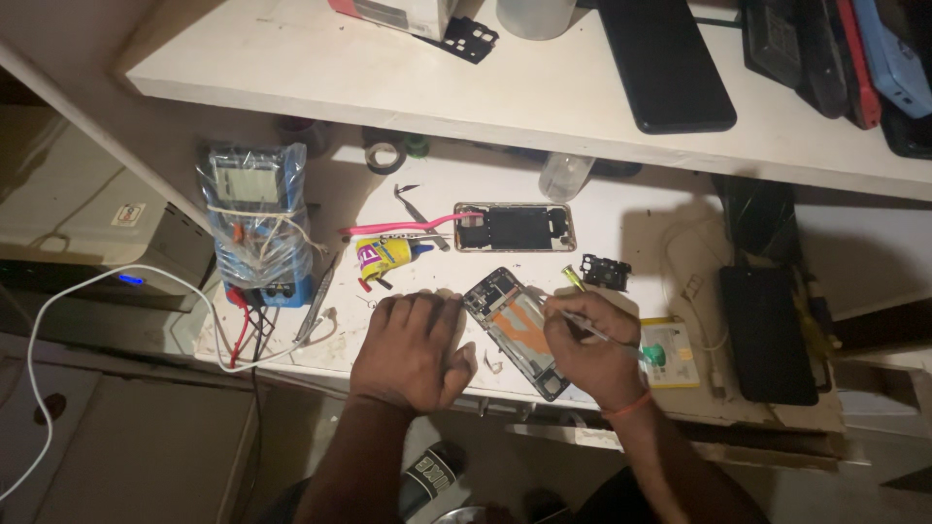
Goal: The person works on a disassembled smartphone at a repair bench, prying at the phone frame and separating its back cover, then uses a screwdriver on the phone's internal components and finally touches multimeter probes to the phone board to test it.
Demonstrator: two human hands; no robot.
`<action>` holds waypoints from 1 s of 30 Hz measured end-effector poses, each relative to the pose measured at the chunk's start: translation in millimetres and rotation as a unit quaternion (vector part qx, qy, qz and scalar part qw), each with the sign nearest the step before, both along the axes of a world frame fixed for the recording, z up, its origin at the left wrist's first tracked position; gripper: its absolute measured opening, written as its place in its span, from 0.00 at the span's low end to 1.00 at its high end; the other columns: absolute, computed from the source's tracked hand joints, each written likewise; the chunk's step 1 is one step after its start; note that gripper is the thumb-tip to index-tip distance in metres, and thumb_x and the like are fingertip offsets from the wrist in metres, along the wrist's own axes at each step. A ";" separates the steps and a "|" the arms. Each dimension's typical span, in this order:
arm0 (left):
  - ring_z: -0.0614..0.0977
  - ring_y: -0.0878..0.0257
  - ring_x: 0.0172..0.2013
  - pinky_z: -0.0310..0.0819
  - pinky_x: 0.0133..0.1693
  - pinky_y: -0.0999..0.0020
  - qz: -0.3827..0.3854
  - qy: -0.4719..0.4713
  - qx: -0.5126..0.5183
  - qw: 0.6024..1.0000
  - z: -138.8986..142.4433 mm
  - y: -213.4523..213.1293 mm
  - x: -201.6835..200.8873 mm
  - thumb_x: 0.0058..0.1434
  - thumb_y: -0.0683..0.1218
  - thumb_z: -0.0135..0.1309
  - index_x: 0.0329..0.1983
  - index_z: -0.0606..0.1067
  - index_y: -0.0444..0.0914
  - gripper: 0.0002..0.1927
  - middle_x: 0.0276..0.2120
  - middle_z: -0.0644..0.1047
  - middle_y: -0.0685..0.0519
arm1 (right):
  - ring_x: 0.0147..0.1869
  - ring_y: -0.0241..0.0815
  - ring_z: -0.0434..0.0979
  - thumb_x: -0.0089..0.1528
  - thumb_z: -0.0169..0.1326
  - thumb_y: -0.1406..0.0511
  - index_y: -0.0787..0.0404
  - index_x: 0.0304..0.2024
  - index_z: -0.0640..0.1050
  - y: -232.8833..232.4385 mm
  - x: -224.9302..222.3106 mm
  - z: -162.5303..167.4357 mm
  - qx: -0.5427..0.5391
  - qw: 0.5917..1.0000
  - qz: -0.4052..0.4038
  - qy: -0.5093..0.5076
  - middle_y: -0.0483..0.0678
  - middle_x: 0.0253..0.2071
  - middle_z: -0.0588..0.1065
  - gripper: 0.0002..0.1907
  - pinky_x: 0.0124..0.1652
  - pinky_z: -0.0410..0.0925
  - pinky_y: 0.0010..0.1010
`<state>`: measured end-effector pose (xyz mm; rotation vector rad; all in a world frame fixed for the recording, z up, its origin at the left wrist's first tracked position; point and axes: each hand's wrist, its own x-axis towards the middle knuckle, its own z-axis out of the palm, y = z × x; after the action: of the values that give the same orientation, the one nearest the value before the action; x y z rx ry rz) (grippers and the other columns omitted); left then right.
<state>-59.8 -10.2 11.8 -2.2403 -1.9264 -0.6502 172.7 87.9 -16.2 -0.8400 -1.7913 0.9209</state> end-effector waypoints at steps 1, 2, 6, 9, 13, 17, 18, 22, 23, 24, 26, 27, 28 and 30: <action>0.75 0.46 0.45 0.65 0.54 0.45 0.005 0.007 -0.013 1.000 0.0 0.2 -0.2 0.54 0.56 0.52 0.58 0.74 0.31 0.33 0.44 0.74 0.39 | 0.35 0.26 0.81 0.62 0.58 0.73 0.63 0.42 0.81 1.9 0.1 -1.3 -0.008 1.000 -0.005 -0.019 0.46 0.38 0.83 0.06 0.30 0.74 0.17; 0.75 0.46 0.45 0.65 0.54 0.45 0.001 0.002 -0.006 1.000 0.1 0.2 -0.3 0.54 0.56 0.52 0.58 0.74 0.31 0.33 0.44 0.74 0.39 | 0.34 0.27 0.82 0.62 0.58 0.73 0.62 0.41 0.81 3.3 0.2 -2.2 -0.015 0.999 -0.011 -0.038 0.46 0.38 0.83 0.05 0.29 0.75 0.17; 0.75 0.46 0.46 0.65 0.54 0.46 -0.011 -0.019 0.018 1.000 1.0 -1.0 -1.1 0.54 0.55 0.52 0.57 0.74 0.31 0.32 0.45 0.74 0.40 | 0.41 0.30 0.83 0.62 0.59 0.72 0.63 0.42 0.81 0.7 -1.3 -3.8 0.006 1.000 -0.016 -0.002 0.49 0.41 0.83 0.06 0.35 0.76 0.19; 0.75 0.46 0.47 0.65 0.55 0.46 -0.013 -0.022 0.022 0.999 1.8 -1.5 -0.6 0.54 0.55 0.52 0.57 0.74 0.31 0.31 0.46 0.74 0.40 | 0.42 0.31 0.83 0.62 0.59 0.72 0.63 0.42 0.82 -0.7 -2.5 -0.9 -0.011 1.000 -0.025 -0.010 0.49 0.41 0.83 0.06 0.37 0.77 0.21; 0.74 0.45 0.46 0.64 0.55 0.46 -0.009 -0.019 0.011 1.000 3.1 -1.7 -0.6 0.54 0.55 0.52 0.57 0.74 0.32 0.32 0.46 0.74 0.40 | 0.41 0.31 0.84 0.62 0.59 0.71 0.63 0.42 0.82 -0.9 -3.1 3.1 -0.042 0.998 -0.026 -0.027 0.49 0.40 0.84 0.06 0.38 0.78 0.22; 0.74 0.46 0.46 0.65 0.54 0.46 -0.010 -0.018 0.006 1.000 3.3 -0.8 -0.8 0.54 0.55 0.52 0.58 0.74 0.31 0.32 0.46 0.74 0.40 | 0.42 0.32 0.84 0.61 0.60 0.71 0.64 0.42 0.82 -1.1 -3.1 2.5 -0.033 0.998 -0.043 -0.043 0.49 0.40 0.84 0.06 0.40 0.77 0.22; 0.74 0.46 0.46 0.65 0.54 0.46 -0.007 -0.011 0.003 1.000 3.1 -0.6 -0.4 0.54 0.55 0.52 0.58 0.74 0.31 0.32 0.46 0.74 0.39 | 0.42 0.32 0.84 0.62 0.59 0.71 0.64 0.42 0.82 -0.6 -2.6 2.2 -0.028 0.998 -0.030 -0.038 0.49 0.40 0.84 0.06 0.40 0.78 0.22; 0.75 0.46 0.47 0.66 0.54 0.46 -0.009 -0.013 0.016 1.000 2.3 -0.8 -0.9 0.53 0.55 0.51 0.58 0.74 0.31 0.33 0.46 0.74 0.39 | 0.45 0.33 0.84 0.63 0.59 0.70 0.64 0.43 0.82 0.3 -2.4 1.3 -0.004 1.000 -0.007 -0.026 0.50 0.41 0.83 0.06 0.43 0.78 0.23; 0.75 0.46 0.47 0.65 0.54 0.46 -0.007 -0.010 0.013 1.000 2.1 -0.6 -0.4 0.53 0.55 0.51 0.58 0.74 0.31 0.33 0.46 0.74 0.39 | 0.45 0.34 0.84 0.63 0.59 0.70 0.64 0.43 0.82 0.3 -2.1 1.7 0.004 1.000 -0.009 -0.025 0.50 0.42 0.83 0.07 0.44 0.78 0.24; 0.75 0.46 0.47 0.65 0.55 0.45 -0.005 -0.007 0.010 1.000 1.9 -0.6 -0.4 0.53 0.55 0.51 0.58 0.74 0.31 0.33 0.46 0.74 0.39 | 0.45 0.33 0.84 0.63 0.59 0.70 0.64 0.43 0.82 -0.2 -2.5 2.3 -0.013 0.999 -0.015 -0.034 0.50 0.41 0.84 0.06 0.43 0.78 0.24; 0.75 0.46 0.46 0.65 0.55 0.45 -0.002 -0.006 0.004 1.000 1.8 -0.6 -0.2 0.53 0.55 0.51 0.58 0.74 0.31 0.33 0.46 0.74 0.39 | 0.44 0.33 0.85 0.63 0.59 0.70 0.63 0.42 0.82 -0.9 -2.4 4.2 -0.046 0.997 -0.025 -0.052 0.49 0.41 0.84 0.06 0.40 0.79 0.23; 0.75 0.45 0.46 0.65 0.55 0.45 -0.003 -0.007 0.001 1.000 1.8 -0.5 0.0 0.53 0.55 0.51 0.58 0.74 0.31 0.33 0.46 0.74 0.39 | 0.44 0.32 0.85 0.63 0.59 0.70 0.63 0.42 0.82 -1.0 -2.2 5.4 -0.045 0.997 -0.023 -0.056 0.48 0.40 0.84 0.06 0.40 0.79 0.23; 0.75 0.45 0.46 0.65 0.55 0.45 -0.003 -0.009 -0.002 1.000 1.9 -0.6 -0.3 0.53 0.55 0.51 0.58 0.74 0.31 0.33 0.46 0.74 0.39 | 0.44 0.32 0.85 0.63 0.59 0.70 0.63 0.42 0.82 -1.2 -2.4 6.5 -0.044 0.997 -0.021 -0.059 0.48 0.40 0.84 0.06 0.40 0.79 0.23; 0.74 0.45 0.46 0.65 0.55 0.44 0.001 -0.003 -0.014 1.000 2.0 -0.7 0.0 0.53 0.55 0.51 0.60 0.74 0.32 0.33 0.45 0.74 0.39 | 0.43 0.32 0.85 0.63 0.59 0.71 0.63 0.42 0.82 -1.8 -2.9 8.1 -0.039 0.997 -0.023 -0.059 0.48 0.40 0.84 0.06 0.41 0.78 0.23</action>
<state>-59.8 -10.9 13.8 -2.2548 -1.9537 -0.6329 169.8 86.2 -8.1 -0.9993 -1.8385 0.9336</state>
